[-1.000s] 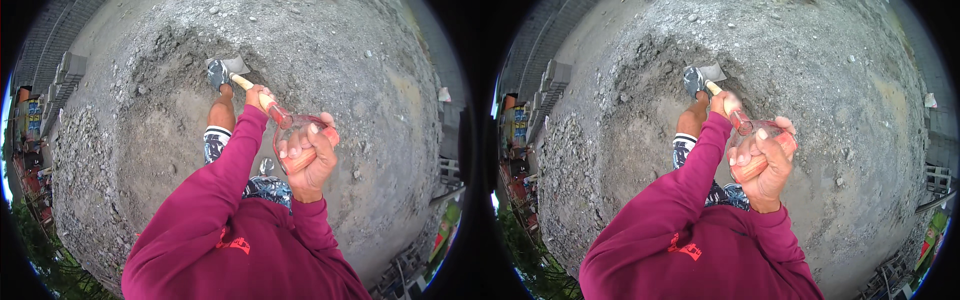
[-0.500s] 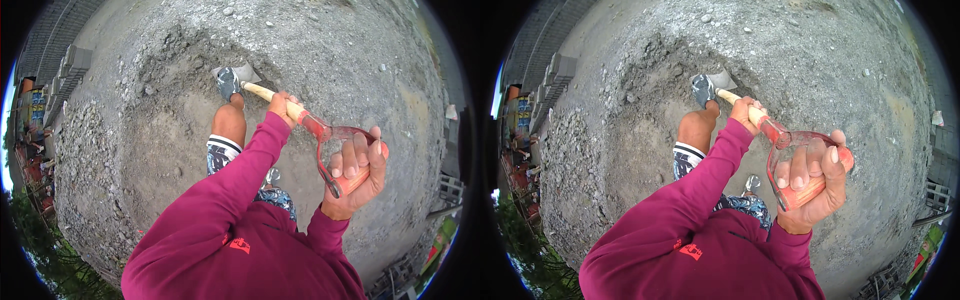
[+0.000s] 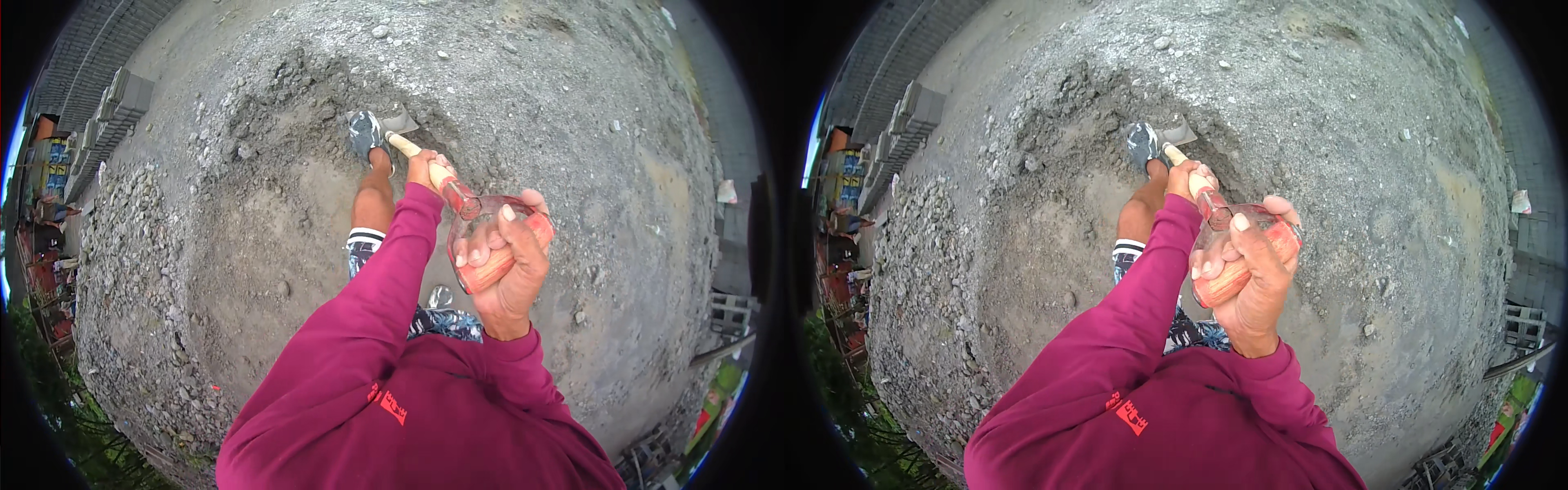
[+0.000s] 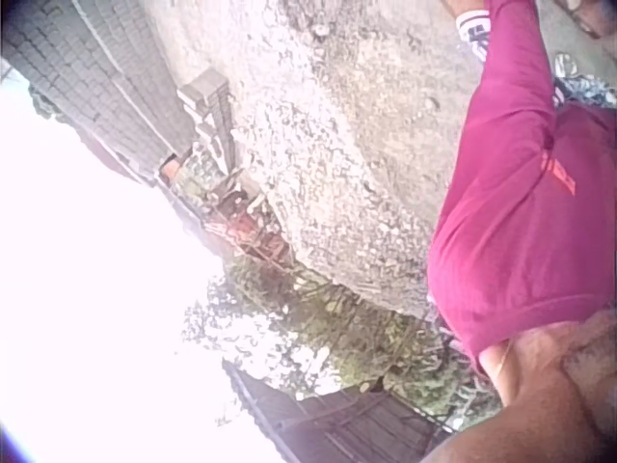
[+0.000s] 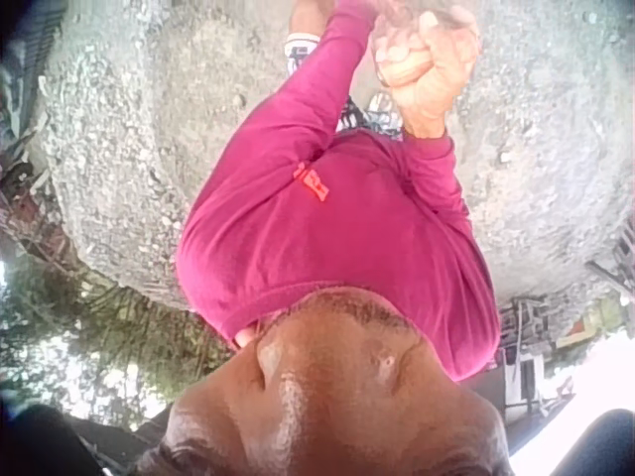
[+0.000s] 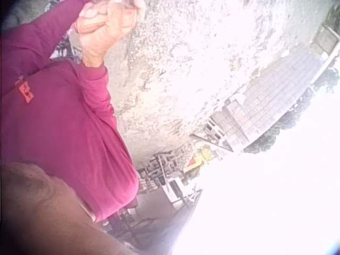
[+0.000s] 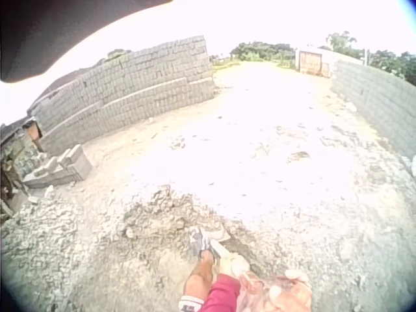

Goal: The person uses a shovel to move gravel and dirt within a construction area, digging into a pile and shifting material to another spot.

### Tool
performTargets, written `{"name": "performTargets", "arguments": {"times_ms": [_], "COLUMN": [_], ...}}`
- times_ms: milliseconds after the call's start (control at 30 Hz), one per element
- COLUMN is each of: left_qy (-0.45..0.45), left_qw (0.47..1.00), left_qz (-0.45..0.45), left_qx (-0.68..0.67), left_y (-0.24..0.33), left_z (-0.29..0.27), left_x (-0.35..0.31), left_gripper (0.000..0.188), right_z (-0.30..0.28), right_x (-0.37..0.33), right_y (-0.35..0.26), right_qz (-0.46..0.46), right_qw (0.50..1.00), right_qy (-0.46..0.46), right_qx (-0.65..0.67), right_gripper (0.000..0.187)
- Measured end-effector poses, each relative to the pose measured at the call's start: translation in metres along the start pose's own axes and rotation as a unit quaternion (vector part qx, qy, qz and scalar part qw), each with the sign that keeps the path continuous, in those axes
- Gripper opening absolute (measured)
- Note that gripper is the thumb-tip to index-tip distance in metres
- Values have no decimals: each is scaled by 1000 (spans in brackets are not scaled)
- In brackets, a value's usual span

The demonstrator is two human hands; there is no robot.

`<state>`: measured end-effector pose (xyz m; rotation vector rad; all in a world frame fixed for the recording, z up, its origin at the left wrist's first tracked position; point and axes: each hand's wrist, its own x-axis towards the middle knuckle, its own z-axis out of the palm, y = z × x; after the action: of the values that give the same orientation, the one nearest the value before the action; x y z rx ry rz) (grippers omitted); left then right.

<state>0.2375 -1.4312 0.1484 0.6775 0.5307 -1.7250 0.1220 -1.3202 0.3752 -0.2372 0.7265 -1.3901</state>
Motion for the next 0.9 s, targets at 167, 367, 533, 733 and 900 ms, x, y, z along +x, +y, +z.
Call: {"name": "performTargets", "arguments": {"times_ms": [167, 367, 533, 733, 900], "left_qy": [25, -50, -9, 24, -28], "left_qw": [999, 998, 1000, 997, 996], "left_qz": [8, 23, -8, 1, -7], "left_qx": [32, 23, 24, 78, 80], "left_y": [-23, 10, 6, 9, 40], "left_z": [37, -25, -6, 37, -20], "left_x": [32, 42, 21, 73, 61], "left_gripper": [6, 10, 9, 6, 11], "right_z": [-11, -44, -25, -48, -40], "right_x": [51, 22, 16, 87, 45], "right_y": [-31, 31, 12, 1, 50], "right_qz": [-31, 6, 14, -39, 8], "right_qw": [999, 1000, 1000, 996, 999], "right_qy": [-14, 2, -20, -56, -37], "right_qx": [37, 15, -10, 54, 13], "right_gripper": [34, 35, 36, 37, 40]}}
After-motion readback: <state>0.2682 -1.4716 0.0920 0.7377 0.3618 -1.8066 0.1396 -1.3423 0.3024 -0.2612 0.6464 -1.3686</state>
